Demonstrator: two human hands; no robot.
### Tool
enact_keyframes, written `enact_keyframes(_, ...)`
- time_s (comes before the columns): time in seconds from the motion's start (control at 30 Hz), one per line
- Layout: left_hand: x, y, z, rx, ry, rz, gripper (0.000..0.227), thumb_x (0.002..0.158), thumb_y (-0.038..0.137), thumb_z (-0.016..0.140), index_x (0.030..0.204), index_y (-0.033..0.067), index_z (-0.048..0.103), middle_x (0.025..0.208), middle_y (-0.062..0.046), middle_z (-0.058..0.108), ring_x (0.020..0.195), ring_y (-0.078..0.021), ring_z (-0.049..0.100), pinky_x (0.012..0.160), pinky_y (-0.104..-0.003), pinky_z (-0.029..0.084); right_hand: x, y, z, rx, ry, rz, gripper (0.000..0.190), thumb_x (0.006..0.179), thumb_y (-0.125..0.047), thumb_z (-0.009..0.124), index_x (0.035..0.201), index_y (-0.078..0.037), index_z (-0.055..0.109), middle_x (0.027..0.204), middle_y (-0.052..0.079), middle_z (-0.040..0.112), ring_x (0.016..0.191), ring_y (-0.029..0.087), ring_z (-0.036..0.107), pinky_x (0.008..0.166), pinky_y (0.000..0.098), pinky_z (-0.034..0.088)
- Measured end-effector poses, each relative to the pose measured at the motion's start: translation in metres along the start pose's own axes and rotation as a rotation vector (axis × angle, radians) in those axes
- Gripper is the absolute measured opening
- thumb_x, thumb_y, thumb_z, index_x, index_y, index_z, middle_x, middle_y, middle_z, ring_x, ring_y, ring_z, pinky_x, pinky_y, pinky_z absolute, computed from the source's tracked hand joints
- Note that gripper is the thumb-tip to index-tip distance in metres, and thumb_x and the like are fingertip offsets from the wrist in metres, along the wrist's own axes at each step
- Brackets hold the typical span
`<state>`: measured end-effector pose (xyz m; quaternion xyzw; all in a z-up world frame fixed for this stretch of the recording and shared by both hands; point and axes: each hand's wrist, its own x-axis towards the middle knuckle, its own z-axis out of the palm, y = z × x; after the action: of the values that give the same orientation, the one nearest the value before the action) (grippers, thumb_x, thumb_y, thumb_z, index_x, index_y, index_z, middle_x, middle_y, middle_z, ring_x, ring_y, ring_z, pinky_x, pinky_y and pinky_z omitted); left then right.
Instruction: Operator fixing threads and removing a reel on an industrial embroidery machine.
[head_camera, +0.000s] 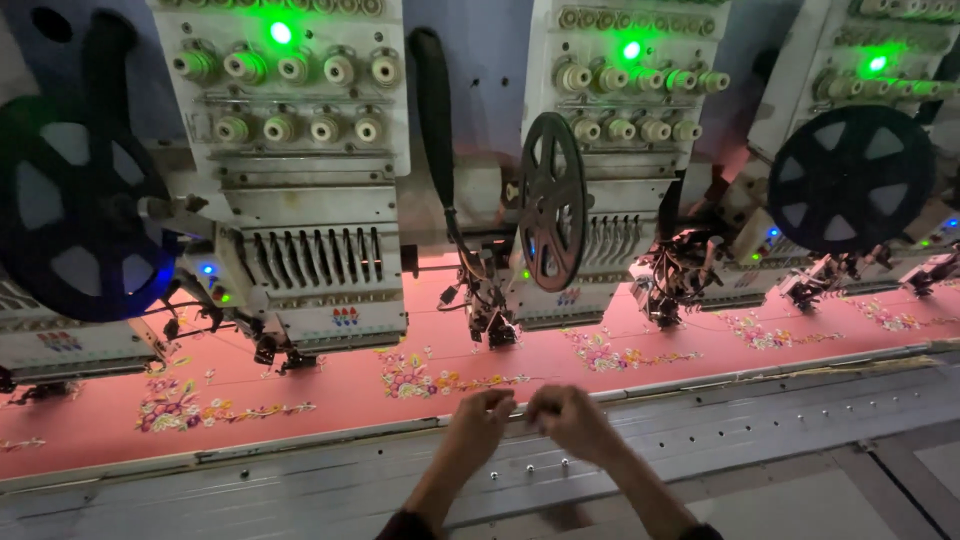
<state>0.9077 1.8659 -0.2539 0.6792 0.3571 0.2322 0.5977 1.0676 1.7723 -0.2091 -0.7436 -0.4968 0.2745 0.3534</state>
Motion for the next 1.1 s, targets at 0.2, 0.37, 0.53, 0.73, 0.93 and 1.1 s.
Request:
enact_keyframes(0.2,0.052,-0.012,0.033,-0.264,-0.021,-0.013,0.03,0.089,0.01,0.058,0.107,0.0091,0.082,0.076,0.002,0.065,0.062,-0.0069,0.052,0.056,-0.024,0.039,0.009,-0.006,-0.028,0.173,-0.218,0.207,0.022,0.088,-0.007,0.058,0.084,-0.003,0.079,0.07,0.007,0.073,0.048,0.01,0.053,0.044,0.0247,0.041)
enact_keyframes(0.37,0.006,0.013,0.041,0.263,-0.171,0.332,0.029,0.089,0.009,0.056,0.098,0.0172,0.082,0.091,-0.001,0.081,0.07,-0.0122,0.069,0.068,-0.032,0.052,0.068,0.014,-0.043,0.948,-0.195,0.492,0.044,0.093,-0.007,0.059,0.135,0.003,0.066,0.051,-0.006,0.035,0.039,0.004,0.019,0.033,0.0216,0.013)
enact_keyframes(0.53,0.012,0.01,0.031,0.369,0.061,0.426,0.028,0.087,0.007,0.056,0.101,0.0149,0.08,0.096,-0.007,0.081,0.084,-0.0292,0.075,0.068,-0.045,0.057,0.106,0.01,-0.032,1.012,0.12,0.431,0.04,0.083,-0.011,0.078,0.07,-0.024,0.043,0.053,-0.009,0.02,0.044,0.007,0.013,0.04,0.0257,0.007)
enact_keyframes(0.73,0.006,0.018,0.02,0.381,0.077,0.497,0.026,0.087,0.004,0.053,0.087,0.0099,0.078,0.083,-0.008,0.08,0.069,-0.0262,0.074,0.057,-0.041,0.053,0.118,0.02,-0.009,0.901,0.347,0.514,0.009,0.091,-0.002,0.067,0.091,-0.011,0.07,0.056,-0.004,0.036,0.045,0.008,0.023,0.042,0.0271,0.014)
enact_keyframes(0.93,0.017,-0.019,0.023,0.13,0.21,0.259,0.025,0.084,0.008,0.06,0.091,0.0165,0.083,0.086,0.001,0.084,0.073,-0.01,0.075,0.071,-0.026,0.057,0.086,0.027,-0.021,1.27,0.358,0.402,0.013,0.084,-0.008,0.066,0.092,-0.013,0.057,0.056,-0.005,0.029,0.044,0.008,0.025,0.04,0.0238,0.014)
enact_keyframes(1.1,0.014,-0.009,0.021,0.086,0.216,0.195,0.024,0.083,0.008,0.06,0.088,0.0153,0.082,0.083,0.003,0.082,0.071,-0.0085,0.07,0.069,-0.025,0.055,0.133,0.074,0.002,1.226,0.545,0.62,0.046,0.076,0.007,0.053,0.122,-0.001,0.057,0.127,0.017,0.064,0.078,0.02,0.059,0.057,0.0225,0.052)
